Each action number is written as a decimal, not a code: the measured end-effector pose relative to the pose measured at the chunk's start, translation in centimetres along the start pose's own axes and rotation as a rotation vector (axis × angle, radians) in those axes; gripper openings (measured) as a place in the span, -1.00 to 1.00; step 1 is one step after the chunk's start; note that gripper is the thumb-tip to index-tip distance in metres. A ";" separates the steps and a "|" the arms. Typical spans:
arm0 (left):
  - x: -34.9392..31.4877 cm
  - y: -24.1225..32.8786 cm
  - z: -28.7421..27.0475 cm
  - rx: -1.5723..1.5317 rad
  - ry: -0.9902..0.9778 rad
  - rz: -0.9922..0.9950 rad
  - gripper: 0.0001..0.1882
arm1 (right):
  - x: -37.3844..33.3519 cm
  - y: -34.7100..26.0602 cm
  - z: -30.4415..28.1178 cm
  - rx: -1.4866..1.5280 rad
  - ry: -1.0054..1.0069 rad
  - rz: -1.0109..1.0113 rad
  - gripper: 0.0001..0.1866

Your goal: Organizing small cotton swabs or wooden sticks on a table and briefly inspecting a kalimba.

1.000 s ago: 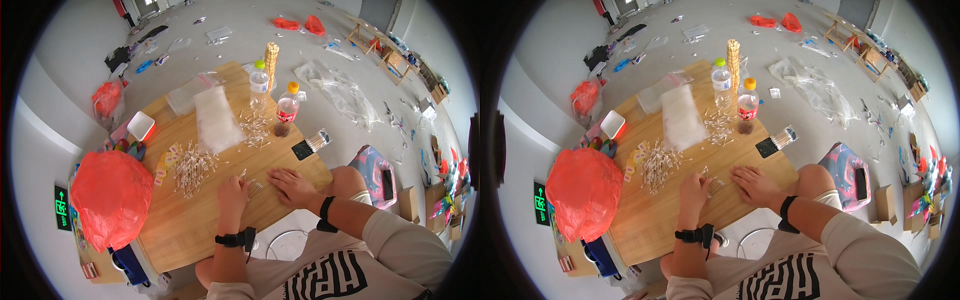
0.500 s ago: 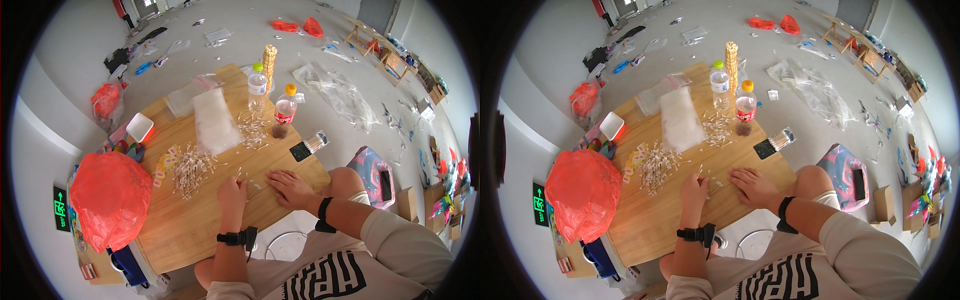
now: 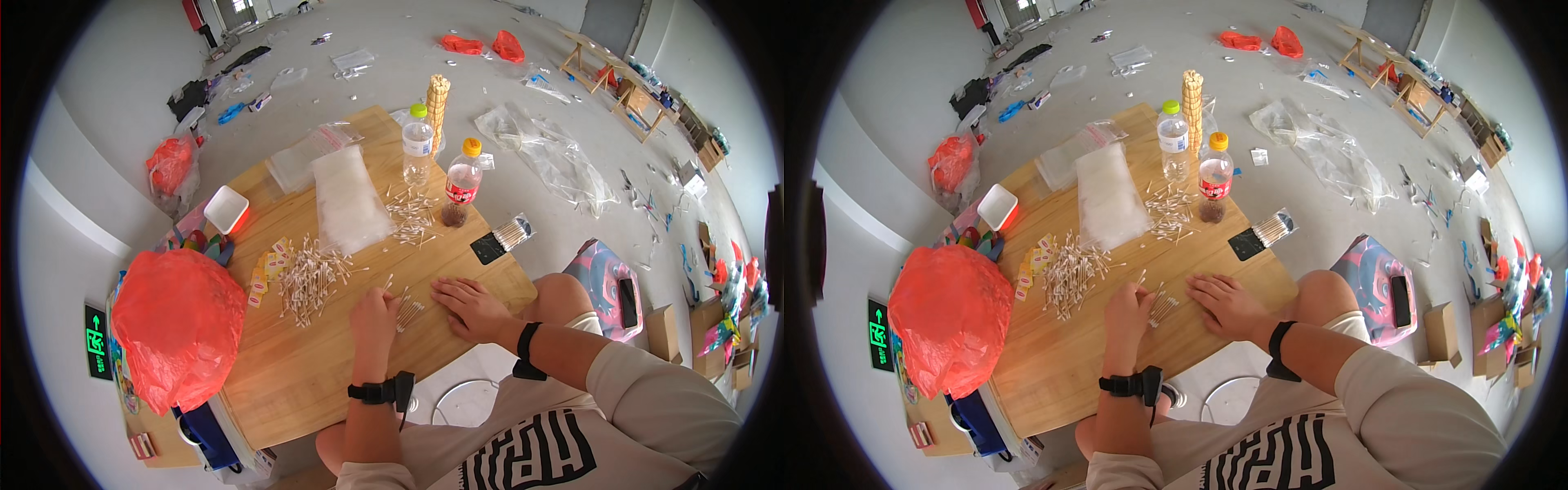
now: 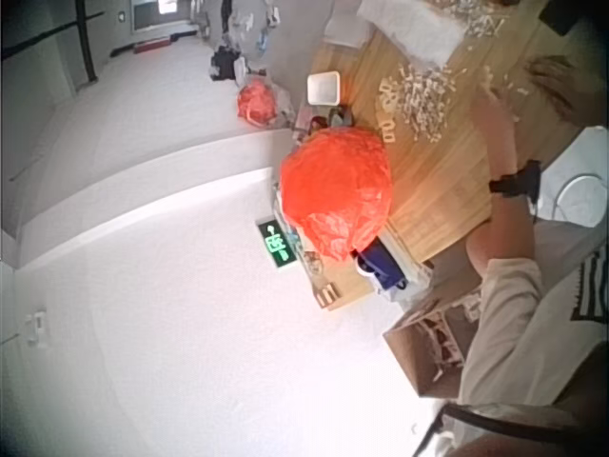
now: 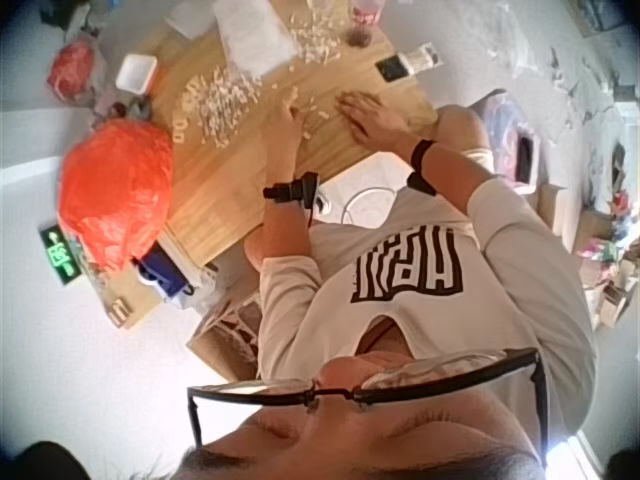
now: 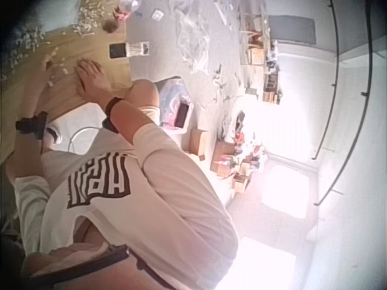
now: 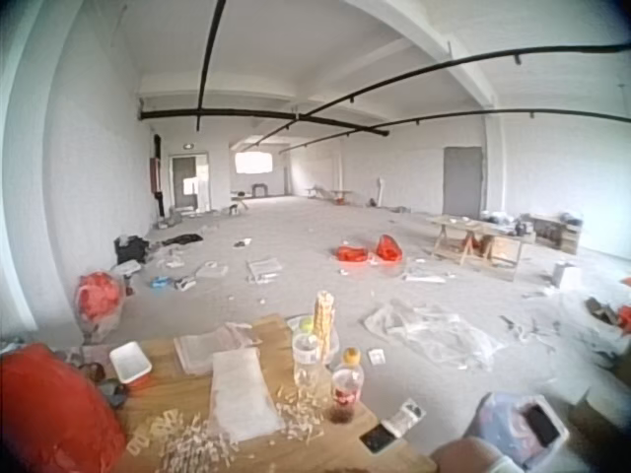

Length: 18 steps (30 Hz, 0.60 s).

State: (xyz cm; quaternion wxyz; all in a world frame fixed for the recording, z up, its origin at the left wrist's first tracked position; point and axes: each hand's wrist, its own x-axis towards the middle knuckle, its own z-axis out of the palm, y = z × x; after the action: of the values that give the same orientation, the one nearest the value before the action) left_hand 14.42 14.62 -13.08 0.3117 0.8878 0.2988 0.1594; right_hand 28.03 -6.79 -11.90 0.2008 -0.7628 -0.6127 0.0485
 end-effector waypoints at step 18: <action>-0.5 -0.1 0.3 -0.087 -0.125 -0.155 -0.77 | 0.2 -0.5 0.0 0.000 0.010 -0.002 -0.36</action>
State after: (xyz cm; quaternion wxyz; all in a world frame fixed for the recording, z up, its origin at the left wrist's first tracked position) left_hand 14.12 14.19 -13.38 0.3795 0.8557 0.3396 0.0921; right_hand 27.66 -6.56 -11.68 0.2037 -0.7625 -0.6124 0.0446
